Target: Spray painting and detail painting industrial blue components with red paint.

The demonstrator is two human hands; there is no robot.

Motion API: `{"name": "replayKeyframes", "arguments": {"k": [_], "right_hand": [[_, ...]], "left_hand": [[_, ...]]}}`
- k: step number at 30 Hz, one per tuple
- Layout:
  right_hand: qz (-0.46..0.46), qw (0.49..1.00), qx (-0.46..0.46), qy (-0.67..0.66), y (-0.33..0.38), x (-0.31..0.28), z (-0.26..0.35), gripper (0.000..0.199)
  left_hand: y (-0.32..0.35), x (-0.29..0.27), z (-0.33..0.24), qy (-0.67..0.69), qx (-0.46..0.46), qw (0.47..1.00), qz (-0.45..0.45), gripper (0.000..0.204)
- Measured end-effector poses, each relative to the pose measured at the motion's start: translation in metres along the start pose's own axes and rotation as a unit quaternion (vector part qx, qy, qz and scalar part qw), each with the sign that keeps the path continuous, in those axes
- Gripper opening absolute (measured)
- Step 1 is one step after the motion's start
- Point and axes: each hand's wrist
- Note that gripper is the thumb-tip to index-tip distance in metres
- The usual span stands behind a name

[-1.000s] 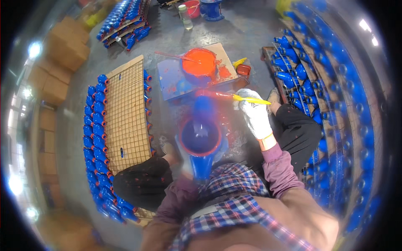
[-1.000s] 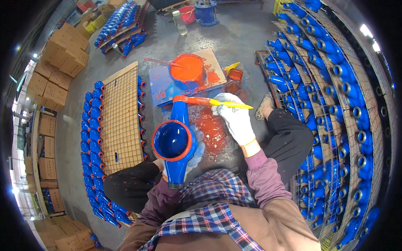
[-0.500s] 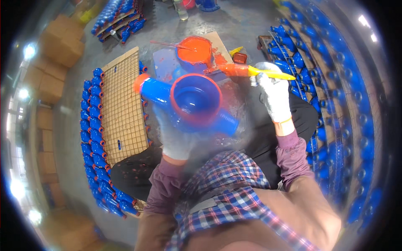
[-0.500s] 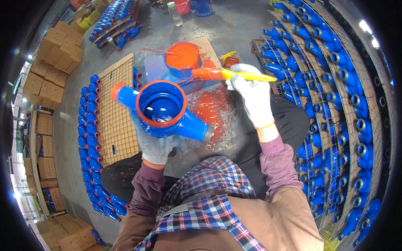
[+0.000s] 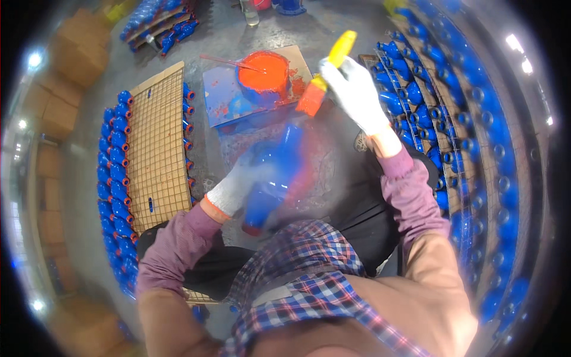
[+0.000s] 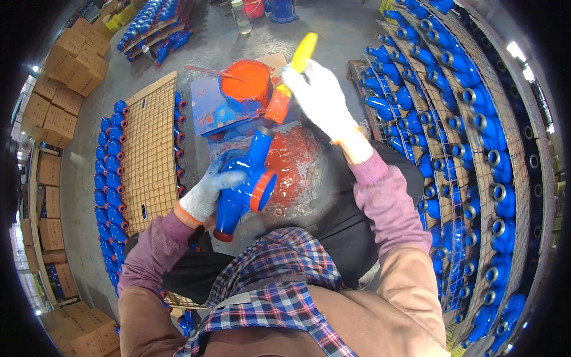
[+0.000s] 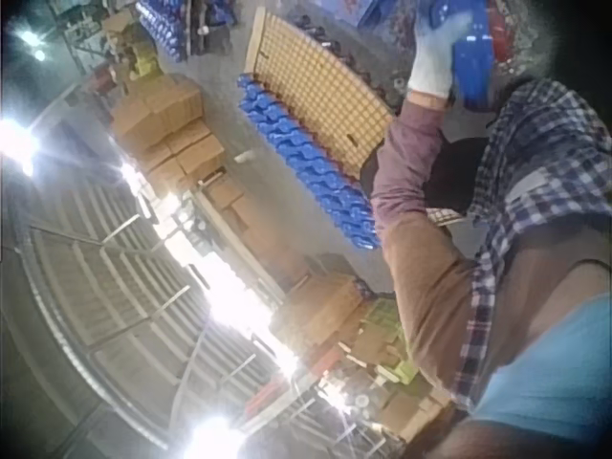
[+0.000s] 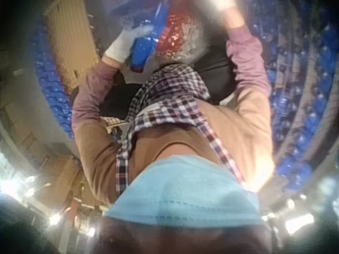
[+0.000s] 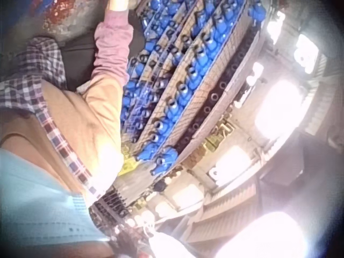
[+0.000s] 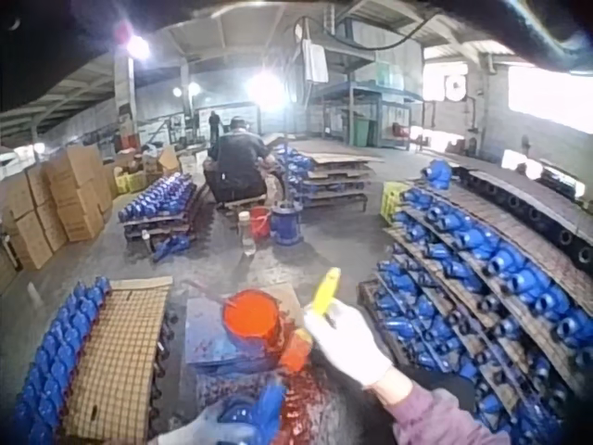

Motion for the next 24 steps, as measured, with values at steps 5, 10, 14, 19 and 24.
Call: {"name": "replayKeyframes", "arguments": {"k": [5,10,14,19,24], "right_hand": [[0.131,0.975,-0.061,0.171,-0.007,0.036,-0.018,0.045],[0.174,0.949,-0.105,0.241,0.013,0.047,-0.009,0.043],[0.106,0.955,-0.191,0.201,0.038,0.032,0.011,0.034],[0.016,0.957,-0.26,0.127,0.072,0.019,0.027,0.02],[-0.017,0.964,-0.259,0.047,0.094,0.012,0.02,0.015]], "left_hand": [[0.004,0.014,-0.009,-0.482,0.123,0.867,-0.013,0.075],[0.014,0.024,-0.014,-0.713,0.213,0.667,-0.039,0.075],[0.017,0.021,-0.018,-0.706,0.218,0.673,-0.038,0.075],[0.013,0.007,-0.015,-0.535,0.132,0.834,-0.025,0.07],[0.02,-0.001,0.004,-0.188,0.02,0.982,-0.017,0.052]]}}
Point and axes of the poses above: each hand's wrist, its own y-axis away from the middle knuckle, its own x-axis out of the palm, z = x × y
